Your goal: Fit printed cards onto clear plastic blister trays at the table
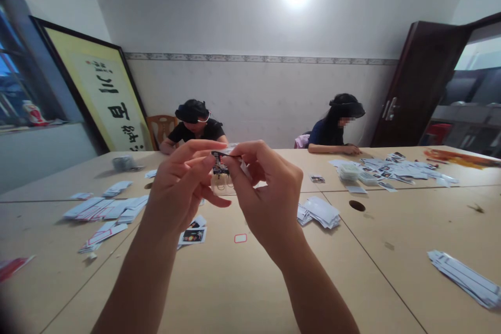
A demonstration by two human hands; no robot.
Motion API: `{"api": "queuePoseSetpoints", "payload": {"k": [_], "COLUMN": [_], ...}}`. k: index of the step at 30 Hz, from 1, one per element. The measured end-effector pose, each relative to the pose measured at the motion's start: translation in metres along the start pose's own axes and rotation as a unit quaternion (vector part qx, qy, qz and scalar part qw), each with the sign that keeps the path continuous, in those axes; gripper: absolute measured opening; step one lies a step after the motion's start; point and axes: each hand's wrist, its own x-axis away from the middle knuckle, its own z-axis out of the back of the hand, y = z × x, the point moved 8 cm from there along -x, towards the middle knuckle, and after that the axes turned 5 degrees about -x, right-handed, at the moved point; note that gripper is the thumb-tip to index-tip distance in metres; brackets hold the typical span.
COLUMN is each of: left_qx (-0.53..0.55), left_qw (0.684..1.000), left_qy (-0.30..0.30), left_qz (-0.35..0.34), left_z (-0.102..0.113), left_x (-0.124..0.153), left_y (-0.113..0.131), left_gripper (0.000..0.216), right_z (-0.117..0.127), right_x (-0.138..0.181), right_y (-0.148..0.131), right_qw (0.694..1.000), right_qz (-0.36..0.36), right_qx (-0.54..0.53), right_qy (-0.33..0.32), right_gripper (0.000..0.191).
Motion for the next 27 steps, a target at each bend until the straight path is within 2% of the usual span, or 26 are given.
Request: {"api": "queuePoseSetpoints", "payload": {"k": [23, 27], "left_qx": [-0.027, -0.043], "left_qw": [0.999, 0.998], "left_qy": [0.017, 0.036], "left_qz": [-0.005, -0.001], "left_z": [-0.0006, 0.0000], "left_x": [0.0010, 0.0015], "left_y": [0.0016, 0.0027], "left_gripper": [0.023, 0.031], "right_z": [-0.0010, -0.0001], "right_x": [-0.0009, -0.0007], "right_y": [-0.0007, 0.0005], "right_qw": [1.000, 1.000], "right_qz": [-0.001, -0.001], "right_qx": [0.006, 0.015], "right_qy": [-0.007, -0.001], "right_gripper": [0.008, 0.009]}}
